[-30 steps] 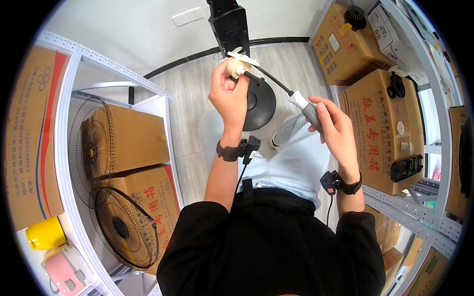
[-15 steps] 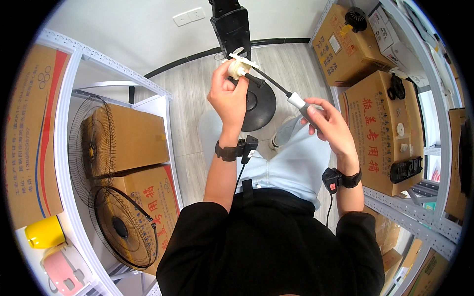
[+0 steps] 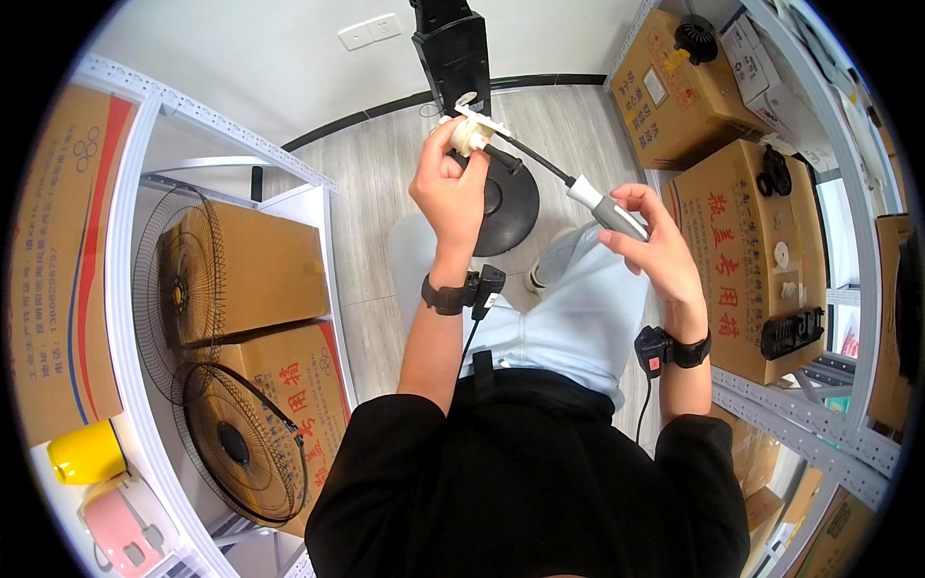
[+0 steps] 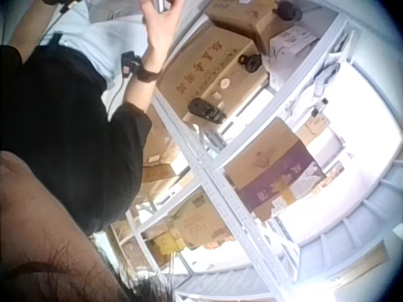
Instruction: The person sits on the floor and uses a screwdriver to manipulate a white plastic mechanical part. They repeatedly insert and remove a black rod, rotate the part, and adjust its components.
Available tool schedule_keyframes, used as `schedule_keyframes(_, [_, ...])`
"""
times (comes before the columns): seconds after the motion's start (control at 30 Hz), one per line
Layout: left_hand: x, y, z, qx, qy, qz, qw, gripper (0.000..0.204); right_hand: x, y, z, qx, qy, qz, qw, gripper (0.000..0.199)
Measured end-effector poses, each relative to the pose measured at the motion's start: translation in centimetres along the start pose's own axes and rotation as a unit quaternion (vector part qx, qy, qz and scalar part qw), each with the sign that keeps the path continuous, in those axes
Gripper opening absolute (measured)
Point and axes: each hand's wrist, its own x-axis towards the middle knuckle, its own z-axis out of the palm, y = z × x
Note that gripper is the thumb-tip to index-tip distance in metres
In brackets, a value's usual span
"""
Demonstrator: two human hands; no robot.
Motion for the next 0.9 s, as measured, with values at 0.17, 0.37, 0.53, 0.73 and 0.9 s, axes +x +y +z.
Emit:
schedule_keyframes(0.17, [0.2,0.1,-0.1,0.011,0.000,0.011,1.000,0.040,0.6,-0.3,-0.9,0.063,-0.036,0.060,0.996,0.037])
schedule_keyframes(0.37, [0.9,0.4,-0.2,0.034,0.005,0.039,0.999,0.040,0.6,0.7,-0.3,0.040,-0.029,0.006,0.999,0.033])
schedule_keyframes(0.53, [1.6,0.9,-0.7,0.056,0.010,0.050,0.997,0.040,1.7,1.6,-0.5,0.052,0.002,-0.007,0.999,0.037])
schedule_keyframes(0.73, [3.2,1.5,-1.3,0.065,0.019,0.082,0.994,0.040,3.1,1.6,0.7,0.100,-0.030,-0.004,0.995,0.042])
schedule_keyframes(0.9, [4.7,1.9,-2.2,0.065,0.031,0.098,0.993,0.039,4.3,1.0,1.4,0.142,-0.035,-0.001,0.989,0.034])
